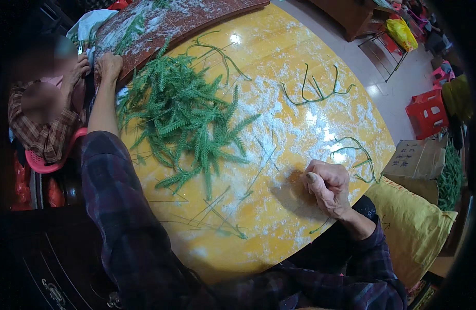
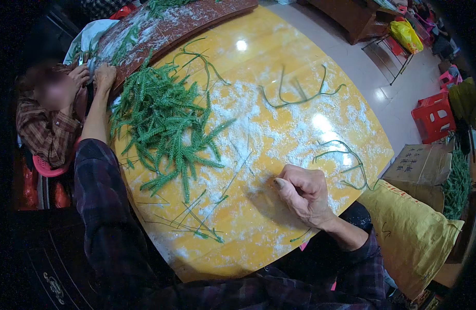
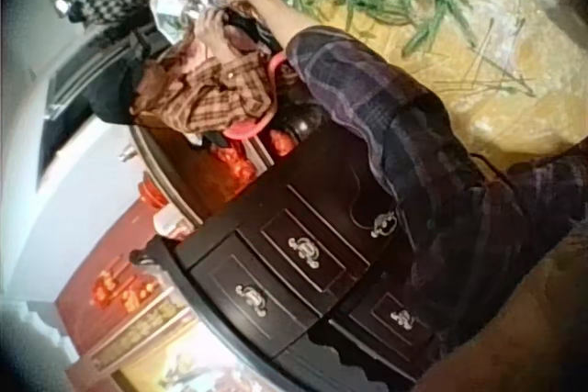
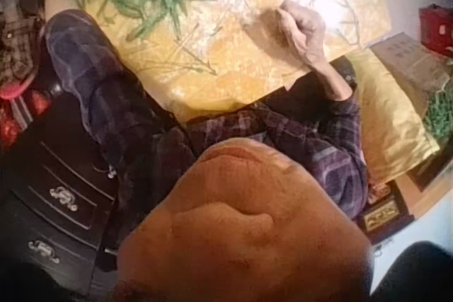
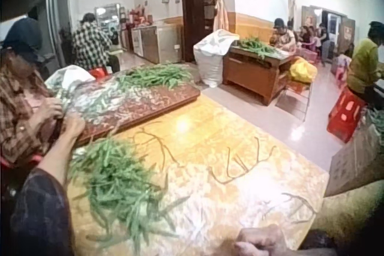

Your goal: Assembling artificial pine branches by twisting green plastic needles onto a wire frame.

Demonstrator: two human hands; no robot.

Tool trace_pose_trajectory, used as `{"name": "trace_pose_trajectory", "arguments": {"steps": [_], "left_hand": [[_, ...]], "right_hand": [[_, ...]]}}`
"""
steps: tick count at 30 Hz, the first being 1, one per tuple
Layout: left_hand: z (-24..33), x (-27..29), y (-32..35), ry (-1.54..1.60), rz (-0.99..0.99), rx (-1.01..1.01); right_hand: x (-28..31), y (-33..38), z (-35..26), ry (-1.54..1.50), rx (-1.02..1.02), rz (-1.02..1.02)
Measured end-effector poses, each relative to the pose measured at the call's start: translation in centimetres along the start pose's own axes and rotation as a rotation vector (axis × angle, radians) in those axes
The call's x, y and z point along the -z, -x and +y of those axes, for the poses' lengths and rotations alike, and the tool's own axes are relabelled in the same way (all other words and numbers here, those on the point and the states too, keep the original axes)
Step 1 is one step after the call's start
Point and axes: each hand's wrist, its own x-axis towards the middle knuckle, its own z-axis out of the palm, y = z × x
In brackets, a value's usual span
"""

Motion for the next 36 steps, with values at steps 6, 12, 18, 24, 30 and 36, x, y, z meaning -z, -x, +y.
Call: {"name": "trace_pose_trajectory", "arguments": {"steps": [6, 12, 18, 24, 30, 36], "left_hand": [[-3.6, 0.2, -3.3, 0.139, 0.213, -0.028], [5.1, 9.7, -3.6, 1.050, 0.168, 0.104], [10.1, 17.9, -1.3, 1.456, 0.015, -0.025], [14.9, 27.0, 6.1, 1.734, -0.131, -0.239], [23.8, 32.6, 18.4, 1.868, -0.354, -0.258], [28.2, 33.2, 22.7, 1.934, -0.524, -0.349]], "right_hand": [[-0.4, -0.6, 0.0, -0.034, 0.032, 0.003], [-0.1, -0.3, 0.3, 0.022, 0.005, 0.053], [-0.4, 0.1, 0.4, -0.043, -0.012, 0.156], [0.2, -1.0, -2.4, -0.035, 0.082, 0.305], [4.3, -6.6, -6.7, 0.278, 0.442, 0.614], [6.0, -9.9, -5.3, 0.385, 0.409, 0.507]]}}
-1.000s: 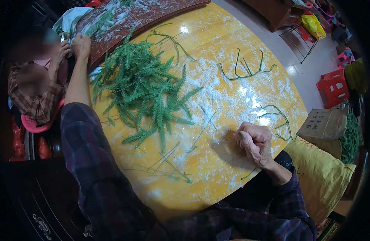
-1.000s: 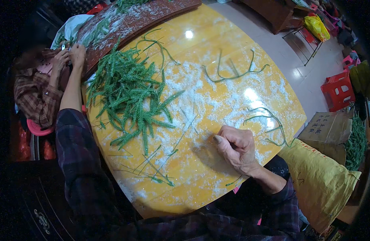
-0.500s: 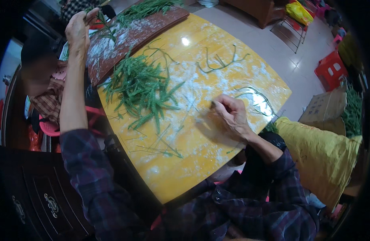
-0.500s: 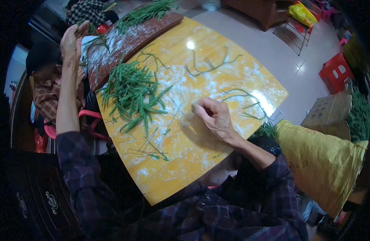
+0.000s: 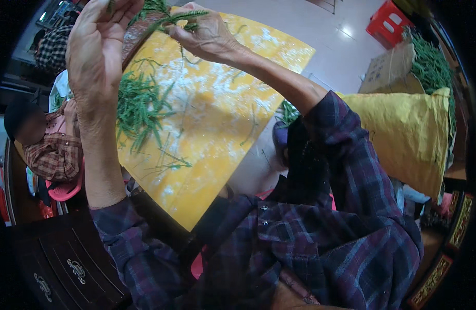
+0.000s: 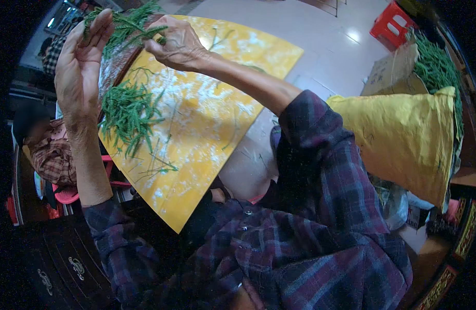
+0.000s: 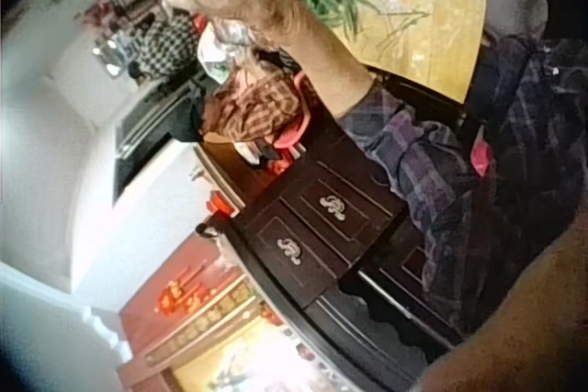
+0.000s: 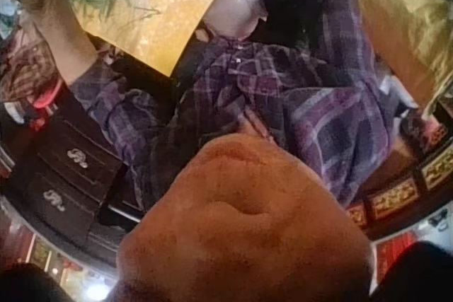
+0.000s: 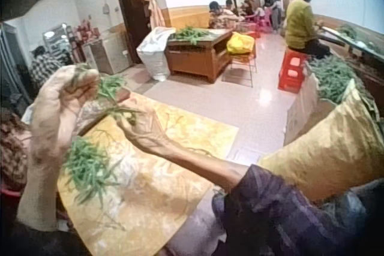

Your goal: Assembling artificial pine branches by twisting green plastic needles onto a wire frame.

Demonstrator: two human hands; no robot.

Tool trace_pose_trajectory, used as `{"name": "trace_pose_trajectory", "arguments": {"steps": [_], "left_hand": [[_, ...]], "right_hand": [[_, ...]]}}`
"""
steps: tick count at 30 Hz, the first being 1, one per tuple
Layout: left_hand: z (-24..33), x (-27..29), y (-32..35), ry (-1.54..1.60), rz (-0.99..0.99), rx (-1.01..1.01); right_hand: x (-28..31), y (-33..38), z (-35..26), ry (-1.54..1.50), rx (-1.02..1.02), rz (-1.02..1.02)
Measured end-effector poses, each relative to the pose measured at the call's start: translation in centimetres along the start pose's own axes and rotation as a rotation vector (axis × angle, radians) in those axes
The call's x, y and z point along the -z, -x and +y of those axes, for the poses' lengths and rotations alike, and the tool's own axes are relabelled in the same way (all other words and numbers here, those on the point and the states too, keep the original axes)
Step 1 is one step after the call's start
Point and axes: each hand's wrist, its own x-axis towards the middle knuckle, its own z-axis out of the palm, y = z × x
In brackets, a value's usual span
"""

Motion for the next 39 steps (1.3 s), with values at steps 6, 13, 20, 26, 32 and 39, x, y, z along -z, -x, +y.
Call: {"name": "trace_pose_trajectory", "arguments": {"steps": [6, 13, 20, 26, 32, 39], "left_hand": [[-5.8, -3.1, 10.6, -0.012, 0.003, 0.072], [-14.1, -2.9, 15.3, 0.207, 0.219, 0.288], [-16.5, 1.6, 12.5, 0.073, 0.375, 0.096], [-16.1, 5.7, 11.2, 0.202, 0.472, 0.169], [-16.7, 5.8, 11.7, 0.294, 0.349, 0.158], [-17.0, 6.1, 12.0, 0.306, 0.312, 0.189]], "right_hand": [[3.9, 3.7, -1.3, -1.110, -0.898, 0.025], [3.9, 9.4, -1.0, -1.272, -1.030, 0.140], [4.8, 11.2, -0.2, -1.014, -0.924, -0.109], [5.9, 11.3, 3.7, -1.052, -0.878, 0.022], [5.4, 10.6, 5.0, -1.205, -1.087, 0.036], [5.5, 10.2, 4.5, -1.228, -0.892, 0.045]]}}
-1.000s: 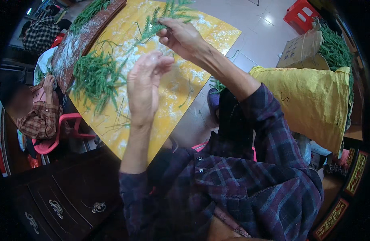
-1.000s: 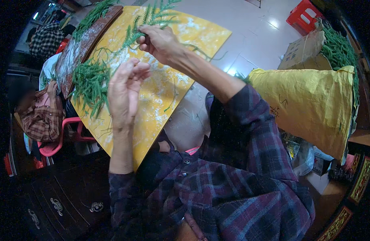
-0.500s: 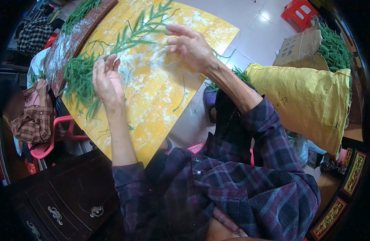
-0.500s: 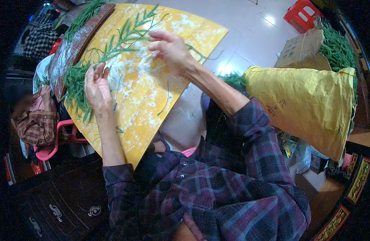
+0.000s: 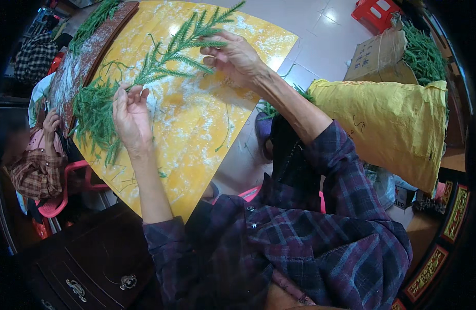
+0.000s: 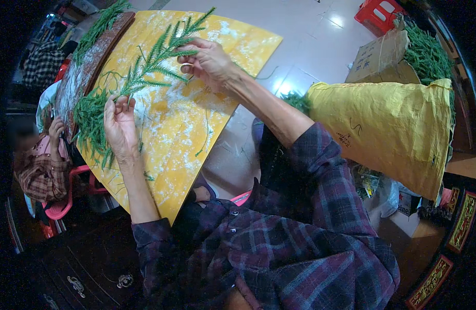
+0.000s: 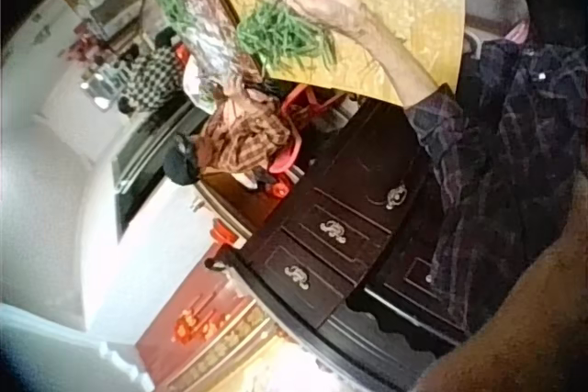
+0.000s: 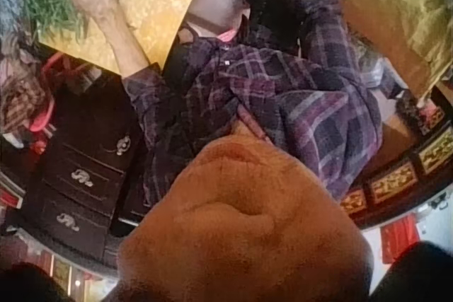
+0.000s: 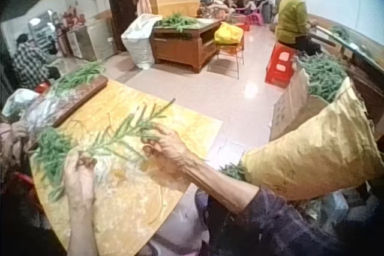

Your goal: Assembling artificial pine branches by twisting green plastic needles onto a wire frame.

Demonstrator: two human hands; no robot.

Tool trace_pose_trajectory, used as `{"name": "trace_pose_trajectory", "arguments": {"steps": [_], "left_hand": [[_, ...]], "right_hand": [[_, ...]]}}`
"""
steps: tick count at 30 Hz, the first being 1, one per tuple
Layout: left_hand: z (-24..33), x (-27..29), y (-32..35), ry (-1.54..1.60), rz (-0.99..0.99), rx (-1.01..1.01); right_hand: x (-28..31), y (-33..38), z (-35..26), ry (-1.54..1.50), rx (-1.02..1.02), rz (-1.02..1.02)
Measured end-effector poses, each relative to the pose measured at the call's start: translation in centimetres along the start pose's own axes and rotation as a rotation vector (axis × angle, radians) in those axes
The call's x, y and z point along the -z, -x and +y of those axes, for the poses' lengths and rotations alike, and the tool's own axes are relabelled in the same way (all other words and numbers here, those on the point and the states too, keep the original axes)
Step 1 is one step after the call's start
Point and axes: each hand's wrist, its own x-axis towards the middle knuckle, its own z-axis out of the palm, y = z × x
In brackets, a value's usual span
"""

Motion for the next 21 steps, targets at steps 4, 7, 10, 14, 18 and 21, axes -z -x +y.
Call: {"name": "trace_pose_trajectory", "arguments": {"steps": [4, 7, 10, 14, 18, 21], "left_hand": [[-0.5, 0.4, 0.0, -0.004, 0.014, 0.003], [-0.5, 0.4, 0.1, -0.020, 0.014, -0.006], [-0.8, 0.1, 0.3, -0.034, 0.040, -0.004], [-1.5, -0.4, 0.6, -0.033, 0.075, 0.033], [-1.9, -0.4, 0.7, -0.066, 0.123, 0.075], [-1.9, -0.1, 0.6, -0.092, 0.119, 0.102]], "right_hand": [[1.0, -0.2, 0.5, -0.038, 0.016, -0.130], [0.9, -0.2, 0.3, -0.127, 0.061, -0.212], [0.4, -0.4, 0.6, -0.101, 0.058, -0.126], [0.3, -0.4, 0.8, -0.102, 0.126, -0.006], [0.3, -0.5, 0.7, -0.085, 0.211, -0.024], [0.4, -0.6, 0.7, -0.044, 0.231, -0.059]]}}
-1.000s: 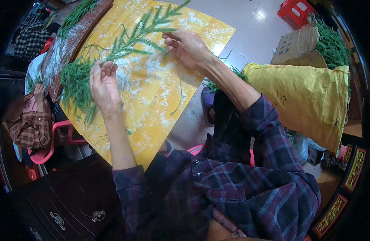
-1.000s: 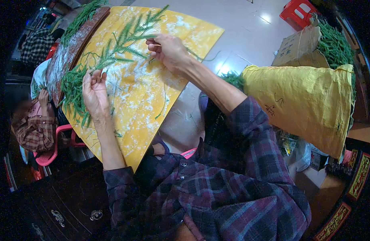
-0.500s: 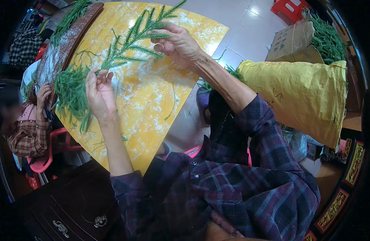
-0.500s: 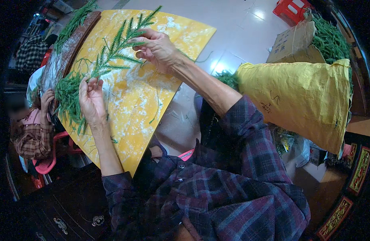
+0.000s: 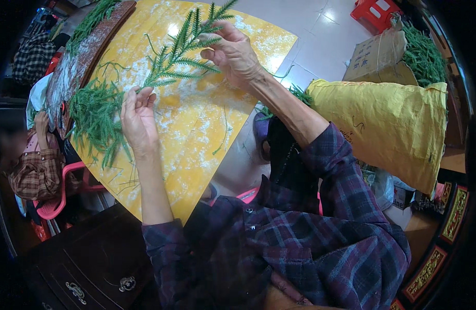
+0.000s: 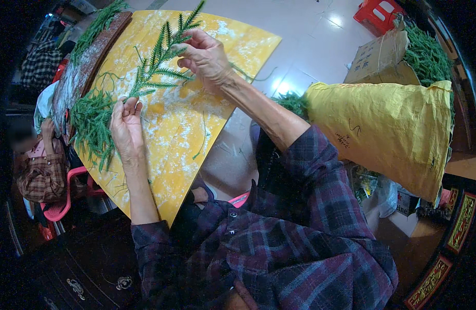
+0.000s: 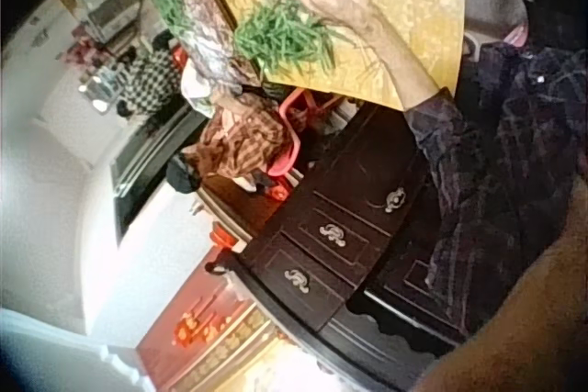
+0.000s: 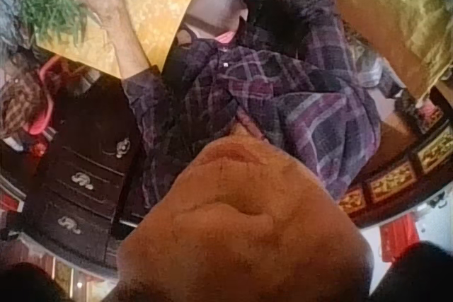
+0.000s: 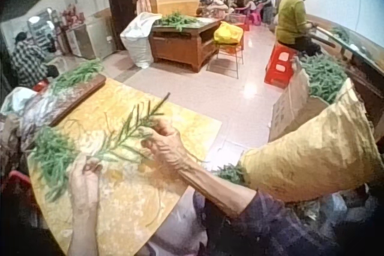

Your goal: Assembling artificial pine branches by twisting green plastic needles onto a wire frame.

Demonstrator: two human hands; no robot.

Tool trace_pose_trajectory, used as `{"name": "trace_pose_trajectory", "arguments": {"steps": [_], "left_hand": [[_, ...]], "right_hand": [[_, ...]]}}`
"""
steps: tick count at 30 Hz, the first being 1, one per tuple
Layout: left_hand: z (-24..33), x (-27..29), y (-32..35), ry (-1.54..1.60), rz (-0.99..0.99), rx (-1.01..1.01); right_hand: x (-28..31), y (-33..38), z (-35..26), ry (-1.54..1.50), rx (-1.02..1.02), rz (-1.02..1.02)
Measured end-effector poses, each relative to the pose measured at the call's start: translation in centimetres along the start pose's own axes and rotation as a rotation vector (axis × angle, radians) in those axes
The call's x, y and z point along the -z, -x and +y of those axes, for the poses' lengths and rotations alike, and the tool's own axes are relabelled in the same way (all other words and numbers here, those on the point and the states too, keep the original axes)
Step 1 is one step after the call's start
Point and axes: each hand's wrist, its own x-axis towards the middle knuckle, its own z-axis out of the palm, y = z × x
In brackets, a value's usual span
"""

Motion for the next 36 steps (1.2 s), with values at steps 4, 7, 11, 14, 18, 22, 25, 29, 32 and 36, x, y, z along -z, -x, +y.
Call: {"name": "trace_pose_trajectory", "arguments": {"steps": [4, 7, 11, 14, 18, 22, 25, 29, 32, 36], "left_hand": [[0.0, -0.1, 0.1, -0.021, -0.007, -0.014], [-0.2, 0.0, 0.1, -0.044, -0.012, -0.014], [-0.1, 0.5, -0.2, -0.020, -0.015, 0.036], [0.0, 1.8, -1.0, 0.046, -0.026, 0.102], [0.5, 3.2, -1.8, 0.118, -0.063, 0.166], [0.8, 2.9, -1.8, 0.203, -0.023, 0.143], [0.8, 2.6, -1.7, 0.187, -0.022, 0.093], [0.8, 1.9, -1.5, 0.110, -0.109, 0.006], [0.9, 0.5, -0.6, -0.020, -0.054, -0.056], [1.1, -1.4, 0.6, -0.217, 0.010, -0.133]], "right_hand": [[0.3, -0.2, 0.5, 0.056, -0.017, -0.011], [-0.4, 0.3, 0.1, 0.134, 0.078, 0.006], [-0.1, 0.5, -0.9, 0.207, -0.008, -0.063], [-0.4, 0.7, -1.5, 0.250, 0.011, -0.144], [-1.2, 1.2, -2.2, 0.423, 0.113, -0.226], [-1.1, 1.3, -1.1, 0.379, 0.203, -0.216], [-0.8, 1.6, -1.6, 0.604, 0.230, -0.156], [-0.8, 1.2, -1.6, 1.034, 0.613, -0.215], [-1.5, 1.5, -1.3, 1.017, 0.770, -0.241], [-2.6, 1.4, -1.9, 1.267, 0.974, -0.276]]}}
